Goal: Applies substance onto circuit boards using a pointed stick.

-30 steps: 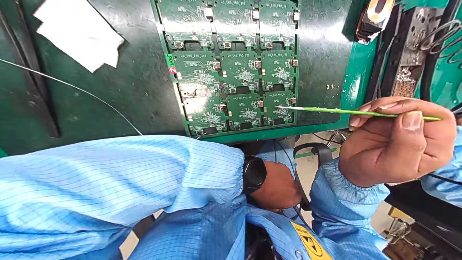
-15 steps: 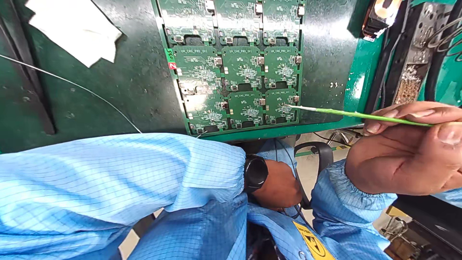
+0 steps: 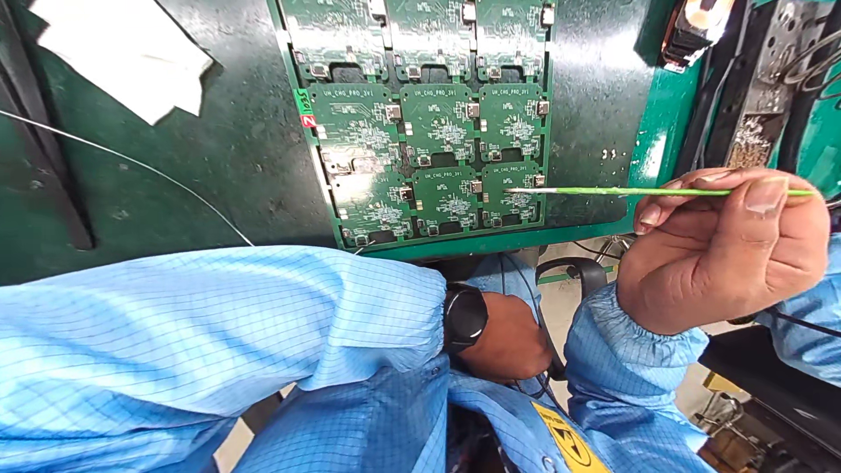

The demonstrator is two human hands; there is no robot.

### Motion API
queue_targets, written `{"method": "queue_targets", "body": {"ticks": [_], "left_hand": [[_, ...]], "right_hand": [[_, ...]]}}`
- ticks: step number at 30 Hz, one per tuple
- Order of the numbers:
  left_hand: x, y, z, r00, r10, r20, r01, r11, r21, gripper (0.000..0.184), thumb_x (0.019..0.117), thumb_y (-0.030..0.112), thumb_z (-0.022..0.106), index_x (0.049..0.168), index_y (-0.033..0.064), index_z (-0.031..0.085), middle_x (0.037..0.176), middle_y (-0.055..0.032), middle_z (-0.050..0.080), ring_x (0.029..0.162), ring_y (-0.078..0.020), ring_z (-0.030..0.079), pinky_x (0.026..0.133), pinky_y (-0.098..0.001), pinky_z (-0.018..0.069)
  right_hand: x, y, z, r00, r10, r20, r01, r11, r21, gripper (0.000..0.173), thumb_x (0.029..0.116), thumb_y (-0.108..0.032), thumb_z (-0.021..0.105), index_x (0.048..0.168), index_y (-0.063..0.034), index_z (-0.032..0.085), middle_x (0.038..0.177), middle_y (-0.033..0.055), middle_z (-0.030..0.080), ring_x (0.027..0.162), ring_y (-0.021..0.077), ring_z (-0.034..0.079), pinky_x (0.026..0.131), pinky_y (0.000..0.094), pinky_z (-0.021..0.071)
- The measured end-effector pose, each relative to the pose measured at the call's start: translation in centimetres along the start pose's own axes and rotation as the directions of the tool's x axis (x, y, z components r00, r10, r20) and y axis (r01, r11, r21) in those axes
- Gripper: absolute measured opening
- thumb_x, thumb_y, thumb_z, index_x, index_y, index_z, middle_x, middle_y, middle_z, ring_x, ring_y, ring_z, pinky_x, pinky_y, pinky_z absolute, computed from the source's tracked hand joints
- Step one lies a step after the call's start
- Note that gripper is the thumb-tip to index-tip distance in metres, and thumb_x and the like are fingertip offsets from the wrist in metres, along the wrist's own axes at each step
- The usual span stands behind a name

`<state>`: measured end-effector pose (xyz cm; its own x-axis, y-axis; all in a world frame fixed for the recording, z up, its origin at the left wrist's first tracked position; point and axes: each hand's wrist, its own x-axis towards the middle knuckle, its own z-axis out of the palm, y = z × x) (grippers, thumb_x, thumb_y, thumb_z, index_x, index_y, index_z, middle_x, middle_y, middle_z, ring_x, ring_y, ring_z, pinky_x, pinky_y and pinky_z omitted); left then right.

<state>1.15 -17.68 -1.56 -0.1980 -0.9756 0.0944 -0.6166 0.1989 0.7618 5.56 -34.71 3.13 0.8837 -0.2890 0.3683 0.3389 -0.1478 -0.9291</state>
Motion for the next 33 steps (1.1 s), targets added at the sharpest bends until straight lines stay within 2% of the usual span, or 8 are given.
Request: {"method": "queue_targets", "body": {"ticks": [3,8,14,20,24,28,31,33], "left_hand": [[0.0,0.1,0.0,1.000,-0.005,0.008,0.004,1.000,0.012,0.033,0.1030,0.031,0.059,0.108,-0.0010,0.066,0.092,-0.0157,0.067,0.077,-0.0338,0.068,0.058,-0.0486,0.0529],[0.0,0.1,-0.1,1.000,0.005,0.029,-0.006,0.999,0.038,0.035,0.1045,0.032,0.056,0.110,-0.0015,0.065,0.092,-0.0153,0.066,0.077,-0.0330,0.068,0.058,-0.0474,0.0519],[0.0,0.0,0.2,1.000,0.008,0.002,-0.008,0.999,0.043,0.037,0.1047,0.034,0.056,0.109,-0.0018,0.064,0.090,-0.0143,0.065,0.076,-0.0324,0.068,0.057,-0.0465,0.0525],[0.0,0.0,0.0,1.000,0.003,0.030,-0.004,0.999,0.041,0.037,0.1048,0.034,0.056,0.112,-0.0012,0.065,0.093,-0.0147,0.066,0.078,-0.0325,0.068,0.058,-0.0467,0.0532],[0.0,0.0,0.2,1.000,0.007,0.005,-0.007,0.998,0.056,0.035,0.1043,0.033,0.056,0.108,-0.0004,0.066,0.089,-0.0139,0.065,0.074,-0.0317,0.067,0.056,-0.0462,0.0514],[0.0,0.0,0.3,1.000,0.009,0.013,-0.010,0.999,0.042,0.036,0.1041,0.033,0.057,0.110,-0.0009,0.065,0.091,-0.0137,0.065,0.076,-0.0317,0.068,0.057,-0.0462,0.0524],[0.0,0.0,0.2,1.000,0.004,-0.006,-0.004,1.000,0.026,0.031,0.1033,0.030,0.058,0.107,-0.0004,0.065,0.090,-0.0135,0.065,0.074,-0.0316,0.068,0.055,-0.0461,0.0523],[0.2,0.4,-1.4,0.993,-0.039,0.110,0.041,0.999,-0.020,0.029,0.1056,0.023,0.053,0.114,-0.0019,0.063,0.098,-0.0162,0.067,0.083,-0.0349,0.069,0.061,-0.0478,0.0539]], "right_hand": [[0.1,-0.1,-0.6,1.000,-0.025,-0.006,0.025,0.999,-0.039,0.026,0.1083,-0.007,0.037,0.101,-0.0027,0.062,0.091,0.0064,0.070,0.071,0.0163,0.069,0.059,0.0307,0.0596],[0.0,-0.6,-0.6,0.999,-0.043,-0.032,0.044,0.999,0.030,0.024,0.1074,-0.007,0.040,0.100,-0.0018,0.062,0.090,0.0089,0.070,0.071,0.0196,0.070,0.057,0.0324,0.0595],[-0.2,-0.3,-0.7,0.997,-0.080,-0.010,0.080,0.996,-0.031,0.024,0.1077,-0.007,0.041,0.101,-0.0019,0.063,0.091,0.0074,0.070,0.074,0.0181,0.070,0.060,0.0319,0.0598],[-0.3,-0.6,-0.8,0.996,-0.084,-0.026,0.085,0.996,0.026,0.023,0.1068,-0.008,0.042,0.100,-0.0012,0.063,0.090,0.0087,0.070,0.073,0.0199,0.070,0.059,0.0330,0.0596],[-0.3,-0.4,-0.7,0.994,-0.106,-0.007,0.106,0.994,-0.013,0.023,0.1068,-0.008,0.044,0.102,-0.0014,0.065,0.092,0.0077,0.071,0.075,0.0181,0.070,0.061,0.0324,0.0598],[-0.4,-0.6,-0.9,0.994,-0.108,-0.033,0.108,0.994,-0.001,0.022,0.1058,-0.009,0.044,0.100,-0.0014,0.064,0.088,0.0079,0.069,0.072,0.0197,0.069,0.059,0.0331,0.0591],[-0.5,-0.6,-0.7,0.994,-0.110,-0.012,0.110,0.994,-0.012,0.023,0.1064,-0.009,0.044,0.101,-0.0020,0.065,0.091,0.0080,0.071,0.074,0.0193,0.071,0.059,0.0329,0.0596],[-0.6,-0.6,-0.8,0.992,-0.122,-0.021,0.122,0.992,-0.011,0.021,0.1057,-0.009,0.046,0.100,-0.0024,0.065,0.090,0.0073,0.071,0.073,0.0189,0.070,0.059,0.0327,0.0596]]}}
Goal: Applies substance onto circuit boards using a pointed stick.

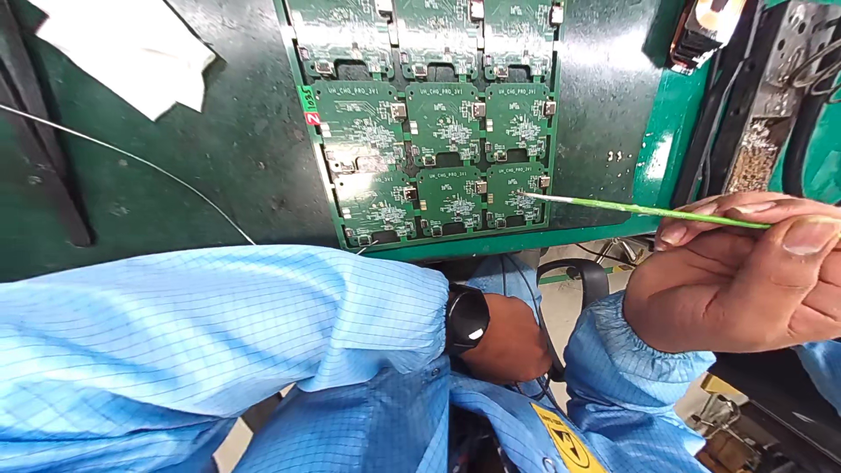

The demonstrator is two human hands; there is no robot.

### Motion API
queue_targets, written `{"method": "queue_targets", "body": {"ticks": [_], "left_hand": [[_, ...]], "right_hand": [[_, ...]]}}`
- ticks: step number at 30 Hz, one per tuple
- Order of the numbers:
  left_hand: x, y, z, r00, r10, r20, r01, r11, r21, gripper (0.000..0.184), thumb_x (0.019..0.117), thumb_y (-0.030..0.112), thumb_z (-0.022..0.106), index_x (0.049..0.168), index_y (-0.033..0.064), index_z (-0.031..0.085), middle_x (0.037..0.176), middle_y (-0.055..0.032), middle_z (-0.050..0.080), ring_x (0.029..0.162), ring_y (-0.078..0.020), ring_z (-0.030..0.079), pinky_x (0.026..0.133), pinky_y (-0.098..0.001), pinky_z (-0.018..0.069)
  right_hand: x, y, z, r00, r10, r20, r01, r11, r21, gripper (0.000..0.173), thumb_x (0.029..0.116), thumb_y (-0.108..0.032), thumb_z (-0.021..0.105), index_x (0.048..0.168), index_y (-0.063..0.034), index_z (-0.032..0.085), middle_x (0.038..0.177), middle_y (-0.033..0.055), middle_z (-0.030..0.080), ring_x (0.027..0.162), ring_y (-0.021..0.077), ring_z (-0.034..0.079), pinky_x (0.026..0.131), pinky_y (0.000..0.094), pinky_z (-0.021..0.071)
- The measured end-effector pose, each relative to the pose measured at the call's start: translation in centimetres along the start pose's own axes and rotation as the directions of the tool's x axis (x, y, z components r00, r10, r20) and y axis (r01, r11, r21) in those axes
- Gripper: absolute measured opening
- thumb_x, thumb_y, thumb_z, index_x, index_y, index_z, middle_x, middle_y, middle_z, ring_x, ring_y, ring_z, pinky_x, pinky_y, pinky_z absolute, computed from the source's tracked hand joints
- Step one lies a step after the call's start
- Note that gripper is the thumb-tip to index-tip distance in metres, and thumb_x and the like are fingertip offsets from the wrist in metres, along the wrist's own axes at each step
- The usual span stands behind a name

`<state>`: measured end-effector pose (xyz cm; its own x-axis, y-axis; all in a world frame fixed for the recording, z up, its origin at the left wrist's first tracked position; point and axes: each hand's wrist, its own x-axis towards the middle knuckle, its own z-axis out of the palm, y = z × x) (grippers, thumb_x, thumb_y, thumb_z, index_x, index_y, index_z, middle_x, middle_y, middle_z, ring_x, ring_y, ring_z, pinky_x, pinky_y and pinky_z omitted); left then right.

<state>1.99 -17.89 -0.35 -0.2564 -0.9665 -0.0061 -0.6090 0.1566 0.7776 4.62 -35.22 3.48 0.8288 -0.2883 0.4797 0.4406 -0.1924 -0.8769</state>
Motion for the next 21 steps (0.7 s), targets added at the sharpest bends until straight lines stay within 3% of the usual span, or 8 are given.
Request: {"method": "queue_targets", "body": {"ticks": [1,2,4,6,15,17,19,21], "left_hand": [[0.0,0.5,-1.8,0.986,-0.044,0.163,0.053,0.997,-0.048,0.031,0.1095,0.019,0.045,0.127,-0.0036,0.057,0.113,-0.0199,0.065,0.097,-0.0391,0.067,0.072,-0.0506,0.0534],[0.1,0.6,-2.6,0.971,-0.057,0.233,0.074,0.995,-0.066,0.032,0.1105,0.017,0.042,0.132,-0.0041,0.053,0.119,-0.0212,0.063,0.103,-0.0406,0.065,0.077,-0.0516,0.0529],[0.0,-0.1,0.0,1.000,0.002,0.022,-0.002,1.000,-0.018,0.027,0.1050,0.021,0.053,0.116,-0.0025,0.062,0.099,-0.0171,0.066,0.085,-0.0358,0.069,0.063,-0.0490,0.0543],[0.1,-0.4,1.5,0.996,0.036,-0.084,-0.034,0.999,0.020,0.030,0.1032,0.028,0.058,0.108,-0.0006,0.064,0.091,-0.0146,0.065,0.077,-0.0330,0.068,0.058,-0.0482,0.0531],[0.0,-0.5,1.5,0.994,0.049,-0.099,-0.046,0.998,0.037,0.029,0.1017,0.028,0.060,0.105,-0.0006,0.065,0.090,-0.0139,0.064,0.075,-0.0319,0.068,0.057,-0.0470,0.0526],[0.0,-0.4,1.1,0.998,0.034,-0.058,-0.034,0.999,0.008,0.026,0.1013,0.022,0.059,0.108,-0.0015,0.064,0.093,-0.0157,0.065,0.079,-0.0340,0.068,0.059,-0.0488,0.0532],[0.0,0.0,-0.3,0.997,-0.012,0.074,0.014,1.000,-0.024,0.024,0.1054,0.014,0.051,0.120,-0.0031,0.059,0.108,-0.0195,0.065,0.091,-0.0389,0.068,0.067,-0.0517,0.0536],[0.0,0.1,-0.1,0.999,-0.029,0.044,0.029,0.999,-0.017,0.022,0.1052,0.013,0.050,0.118,-0.0021,0.061,0.105,-0.0185,0.066,0.088,-0.0382,0.068,0.064,-0.0511,0.0529]], "right_hand": [[0.0,0.0,-0.2,1.000,-0.005,-0.006,0.005,1.000,0.008,0.020,0.1053,-0.010,0.047,0.100,-0.0024,0.064,0.089,0.0070,0.070,0.072,0.0190,0.070,0.059,0.0327,0.0591],[0.0,0.0,-0.3,1.000,-0.009,-0.012,0.010,1.000,0.020,0.019,0.1050,-0.011,0.048,0.099,-0.0025,0.064,0.088,0.0071,0.069,0.072,0.0195,0.069,0.058,0.0331,0.0587],[0.0,0.0,-0.3,1.000,-0.004,-0.010,0.005,0.999,0.031,0.018,0.1046,-0.011,0.049,0.099,-0.0022,0.064,0.088,0.0080,0.069,0.072,0.0203,0.069,0.058,0.0338,0.0588],[-0.1,-0.1,0.0,1.000,0.016,0.008,-0.017,0.999,0.029,0.020,0.1055,-0.011,0.048,0.101,-0.0018,0.066,0.090,0.0081,0.071,0.074,0.0199,0.071,0.058,0.0328,0.0595],[0.1,0.1,0.1,1.000,0.022,0.000,-0.022,1.000,0.006,0.022,0.1061,-0.010,0.046,0.100,-0.0020,0.066,0.088,0.0074,0.071,0.071,0.0180,0.069,0.058,0.0319,0.0586],[0.1,0.0,-0.1,0.999,0.027,-0.018,-0.026,0.999,0.041,0.020,0.1051,-0.011,0.048,0.099,-0.0019,0.065,0.086,0.0084,0.070,0.069,0.0193,0.069,0.056,0.0326,0.0577],[-0.1,-0.3,0.4,0.998,0.062,-0.006,-0.061,0.993,0.102,0.019,0.1049,-0.013,0.050,0.099,-0.0024,0.065,0.088,0.0089,0.070,0.068,0.0194,0.069,0.054,0.0315,0.0575],[-0.5,-0.6,1.5,0.992,0.110,0.054,-0.117,0.981,0.156,0.020,0.1053,-0.016,0.053,0.100,-0.0032,0.068,0.089,0.0090,0.072,0.070,0.0192,0.070,0.054,0.0308,0.0582]]}}
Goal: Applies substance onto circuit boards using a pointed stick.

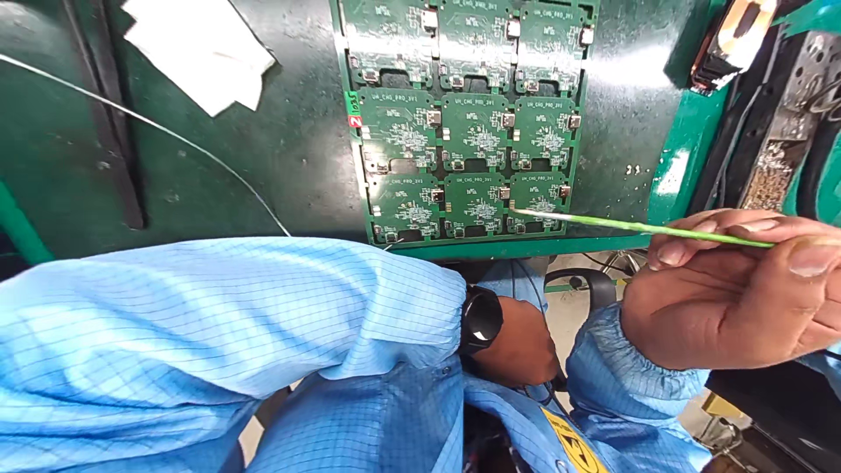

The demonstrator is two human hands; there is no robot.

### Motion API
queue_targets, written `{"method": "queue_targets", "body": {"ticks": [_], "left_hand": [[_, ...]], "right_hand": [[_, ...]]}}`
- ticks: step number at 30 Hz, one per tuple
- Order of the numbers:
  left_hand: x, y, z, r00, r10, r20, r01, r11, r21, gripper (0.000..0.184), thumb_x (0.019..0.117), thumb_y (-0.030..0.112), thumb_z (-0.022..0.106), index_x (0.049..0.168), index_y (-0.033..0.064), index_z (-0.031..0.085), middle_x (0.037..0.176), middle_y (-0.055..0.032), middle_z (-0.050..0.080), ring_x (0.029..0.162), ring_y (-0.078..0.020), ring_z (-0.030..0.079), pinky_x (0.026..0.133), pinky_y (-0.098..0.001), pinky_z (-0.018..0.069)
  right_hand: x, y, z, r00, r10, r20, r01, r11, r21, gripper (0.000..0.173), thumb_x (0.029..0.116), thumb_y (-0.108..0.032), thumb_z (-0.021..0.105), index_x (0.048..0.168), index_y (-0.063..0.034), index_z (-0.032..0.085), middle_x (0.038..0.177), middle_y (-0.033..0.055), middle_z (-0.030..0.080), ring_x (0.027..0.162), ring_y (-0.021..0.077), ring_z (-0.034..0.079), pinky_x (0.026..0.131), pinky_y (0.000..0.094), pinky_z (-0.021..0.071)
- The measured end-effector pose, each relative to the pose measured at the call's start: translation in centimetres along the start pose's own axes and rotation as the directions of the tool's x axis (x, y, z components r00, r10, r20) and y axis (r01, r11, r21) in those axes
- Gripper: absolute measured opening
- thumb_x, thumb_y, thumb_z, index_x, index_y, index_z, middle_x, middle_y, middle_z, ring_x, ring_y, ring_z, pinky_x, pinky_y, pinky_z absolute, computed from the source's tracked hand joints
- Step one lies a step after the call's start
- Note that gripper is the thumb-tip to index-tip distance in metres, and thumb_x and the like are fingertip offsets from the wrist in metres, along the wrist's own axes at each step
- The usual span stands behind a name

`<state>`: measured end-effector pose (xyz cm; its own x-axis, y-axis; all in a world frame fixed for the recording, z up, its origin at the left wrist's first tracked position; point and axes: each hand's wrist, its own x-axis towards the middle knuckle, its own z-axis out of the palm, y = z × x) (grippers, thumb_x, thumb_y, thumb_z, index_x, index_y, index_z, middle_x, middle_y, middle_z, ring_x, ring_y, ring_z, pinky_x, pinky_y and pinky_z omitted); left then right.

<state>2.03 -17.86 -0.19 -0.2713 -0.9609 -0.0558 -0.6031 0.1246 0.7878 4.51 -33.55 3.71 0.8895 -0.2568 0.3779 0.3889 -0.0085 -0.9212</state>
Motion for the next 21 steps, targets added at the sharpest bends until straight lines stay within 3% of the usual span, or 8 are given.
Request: {"method": "queue_targets", "body": {"ticks": [1,3,5,10,21], "left_hand": [[-0.1,0.0,0.2,0.999,-0.006,-0.044,0.005,1.000,-0.004,0.021,0.1030,0.014,0.052,0.113,-0.0010,0.064,0.100,-0.0171,0.067,0.084,-0.0368,0.068,0.061,-0.0503,0.0527],[-0.4,0.8,-2.1,0.988,-0.093,0.125,0.103,0.992,-0.074,0.027,0.1081,0.011,0.041,0.124,-0.0014,0.059,0.114,-0.0199,0.065,0.097,-0.0410,0.067,0.070,-0.0543,0.0533],[-0.5,1.3,-3.5,0.966,-0.147,0.210,0.172,0.979,-0.108,0.031,0.1091,0.009,0.035,0.127,-0.0003,0.058,0.119,-0.0192,0.065,0.104,-0.0404,0.065,0.075,-0.0539,0.0530],[-0.6,1.2,-3.1,0.974,-0.129,0.187,0.150,0.983,-0.105,0.030,0.1084,0.005,0.034,0.124,-0.0017,0.059,0.118,-0.0191,0.065,0.105,-0.0394,0.065,0.076,-0.0528,0.0528],[-0.4,0.9,-1.9,0.985,-0.124,0.123,0.137,0.985,-0.107,0.029,0.1078,0.006,0.035,0.117,-0.0011,0.061,0.110,-0.0188,0.066,0.099,-0.0393,0.066,0.072,-0.0535,0.0521]], "right_hand": [[-0.2,0.1,0.6,0.999,0.016,0.033,-0.017,1.000,0.014,0.021,0.1054,-0.017,0.055,0.100,-0.0034,0.069,0.090,0.0089,0.073,0.070,0.0189,0.070,0.055,0.0303,0.0585],[-0.4,0.5,1.6,0.996,0.025,0.087,-0.028,0.999,0.026,0.021,0.1059,-0.017,0.055,0.103,-0.0040,0.071,0.093,0.0087,0.074,0.073,0.0183,0.072,0.057,0.0302,0.0601],[-0.3,1.0,2.1,0.995,0.041,0.093,-0.044,0.999,0.027,0.020,0.1061,-0.014,0.053,0.103,-0.0040,0.070,0.094,0.0083,0.074,0.073,0.0173,0.072,0.058,0.0302,0.0603],[-0.3,1.8,2.4,0.997,0.058,0.058,-0.058,0.998,-0.016,0.020,0.1060,-0.011,0.051,0.101,-0.0036,0.069,0.092,0.0076,0.073,0.071,0.0169,0.071,0.057,0.0300,0.0594],[-0.1,1.3,2.0,0.991,-0.011,0.134,0.019,0.998,-0.057,0.020,0.1061,-0.014,0.054,0.102,-0.0042,0.071,0.094,0.0070,0.073,0.074,0.0165,0.071,0.059,0.0295,0.0592]]}}
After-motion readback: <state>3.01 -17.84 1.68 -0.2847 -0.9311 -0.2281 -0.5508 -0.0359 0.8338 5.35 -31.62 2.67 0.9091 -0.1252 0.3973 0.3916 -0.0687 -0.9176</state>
